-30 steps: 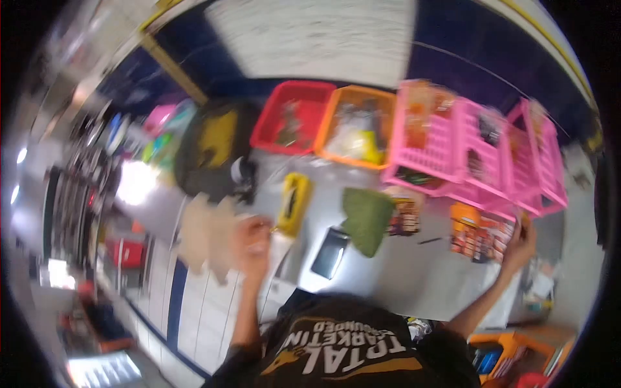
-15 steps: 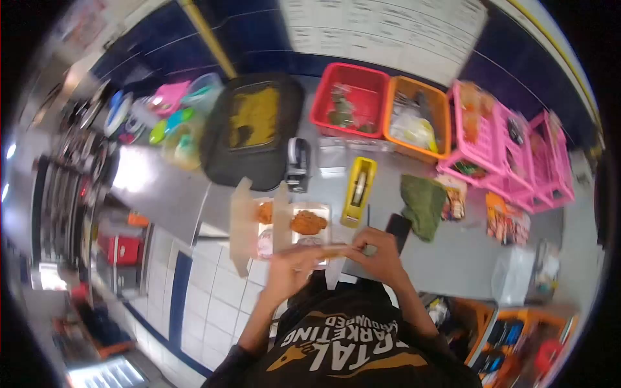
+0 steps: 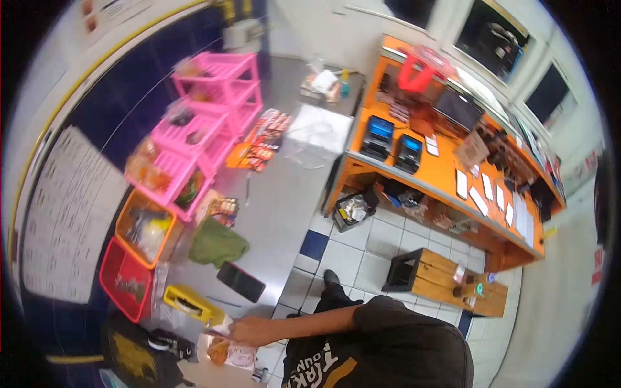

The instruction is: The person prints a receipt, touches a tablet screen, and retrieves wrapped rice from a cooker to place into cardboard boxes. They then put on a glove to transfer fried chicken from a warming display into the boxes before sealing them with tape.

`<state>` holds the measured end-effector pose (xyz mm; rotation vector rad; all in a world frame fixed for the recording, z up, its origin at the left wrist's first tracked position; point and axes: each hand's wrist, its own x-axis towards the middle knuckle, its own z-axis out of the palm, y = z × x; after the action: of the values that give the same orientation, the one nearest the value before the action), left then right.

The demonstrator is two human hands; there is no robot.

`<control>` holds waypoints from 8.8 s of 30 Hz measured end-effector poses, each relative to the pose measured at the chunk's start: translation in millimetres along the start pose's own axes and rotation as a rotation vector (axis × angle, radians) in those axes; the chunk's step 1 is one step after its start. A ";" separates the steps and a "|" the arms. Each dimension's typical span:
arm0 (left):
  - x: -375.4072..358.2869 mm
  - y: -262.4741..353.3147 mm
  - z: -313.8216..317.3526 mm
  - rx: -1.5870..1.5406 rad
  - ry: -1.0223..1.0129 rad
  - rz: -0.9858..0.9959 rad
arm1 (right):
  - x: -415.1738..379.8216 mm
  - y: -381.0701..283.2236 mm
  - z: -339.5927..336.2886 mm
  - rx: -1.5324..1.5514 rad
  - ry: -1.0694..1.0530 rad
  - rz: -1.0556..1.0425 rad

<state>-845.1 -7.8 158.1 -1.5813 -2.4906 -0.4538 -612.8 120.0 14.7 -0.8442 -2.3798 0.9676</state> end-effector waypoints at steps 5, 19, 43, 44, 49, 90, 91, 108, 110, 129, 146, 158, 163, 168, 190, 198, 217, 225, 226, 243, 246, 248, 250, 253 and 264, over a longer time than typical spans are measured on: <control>29.5 131.1 6.0 -0.140 0.076 0.234 | -122.1 42.9 -78.1 -0.061 0.077 0.378; -103.2 488.1 151.8 -0.479 -0.727 0.923 | -535.4 139.0 -344.1 -0.087 1.407 0.998; -76.9 974.5 259.5 -0.755 -0.562 1.829 | -695.7 557.5 -645.1 -1.075 1.192 1.193; -73.4 972.7 267.6 -0.796 -0.565 1.815 | -698.7 559.3 -645.3 -1.071 1.158 1.201; -50.7 953.8 256.8 -0.345 -0.354 1.659 | -661.6 531.6 -634.2 -0.861 1.309 0.969; -178.1 1185.1 382.6 -0.993 -0.936 1.223 | -712.6 595.8 -718.1 -0.551 0.966 0.810; -168.0 1188.5 385.5 -0.989 -0.932 1.221 | -724.6 602.8 -716.5 -0.508 1.017 0.882; -156.8 1222.9 373.6 -0.145 -0.798 0.956 | -813.5 585.4 -725.9 -0.793 0.891 1.082; -162.8 1221.5 370.5 -0.155 -0.789 1.002 | -799.9 585.8 -727.2 -0.815 0.894 1.062; -177.6 1218.5 353.8 0.032 -0.724 1.123 | -721.3 616.8 -782.8 -0.752 0.686 0.868; -131.8 1231.2 389.5 -0.266 -1.034 1.339 | -756.3 634.4 -842.8 -0.559 0.451 0.919; -138.3 1226.1 371.3 -0.157 -0.954 1.310 | -751.9 681.3 -830.8 -0.902 0.698 1.106; -146.0 1224.5 362.7 -0.100 -0.910 1.322 | -750.6 660.3 -823.2 -0.728 0.664 0.941; -148.0 1224.8 370.9 -0.087 -0.921 1.279 | -749.7 660.3 -820.7 -0.696 0.757 0.903; -156.0 1223.3 370.2 -0.033 -0.849 1.238 | -727.3 693.0 -796.3 -1.036 0.833 0.768; -158.1 1223.7 364.2 0.004 -0.840 1.230 | -720.3 638.7 -797.4 -0.686 0.823 0.834; -160.0 1227.4 363.7 0.036 -0.837 1.242 | -717.5 647.4 -817.6 -0.854 1.073 0.945; -159.4 1227.0 367.2 0.017 -0.846 1.256 | -741.4 665.7 -835.4 -0.538 1.095 0.930; -159.7 1226.4 372.8 0.017 -0.845 1.255 | -744.7 662.4 -840.4 -0.238 1.083 0.956; -161.0 1226.9 365.6 0.025 -0.864 1.238 | -744.6 617.1 -852.5 -0.904 1.008 0.783; -161.1 1227.5 370.3 0.045 -0.845 1.262 | -729.1 578.6 -858.9 -0.351 0.891 0.873; -162.3 1223.9 374.8 -0.010 -0.781 1.273 | -719.9 597.3 -848.7 0.220 0.835 0.859; -162.3 1223.5 382.0 -0.060 -0.713 1.283 | -728.9 681.6 -816.6 -1.131 1.176 0.962; -160.6 1224.2 384.2 -0.069 -0.755 1.333 | -735.4 664.4 -823.3 -0.544 0.889 0.889; -163.7 1226.5 365.3 0.050 -0.838 1.211 | -725.2 657.2 -803.8 -0.815 0.664 0.762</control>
<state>343.0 460.4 -25.6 -3.1908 -1.2600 0.5338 624.7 381.2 -50.7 -2.0637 -1.7948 -0.1822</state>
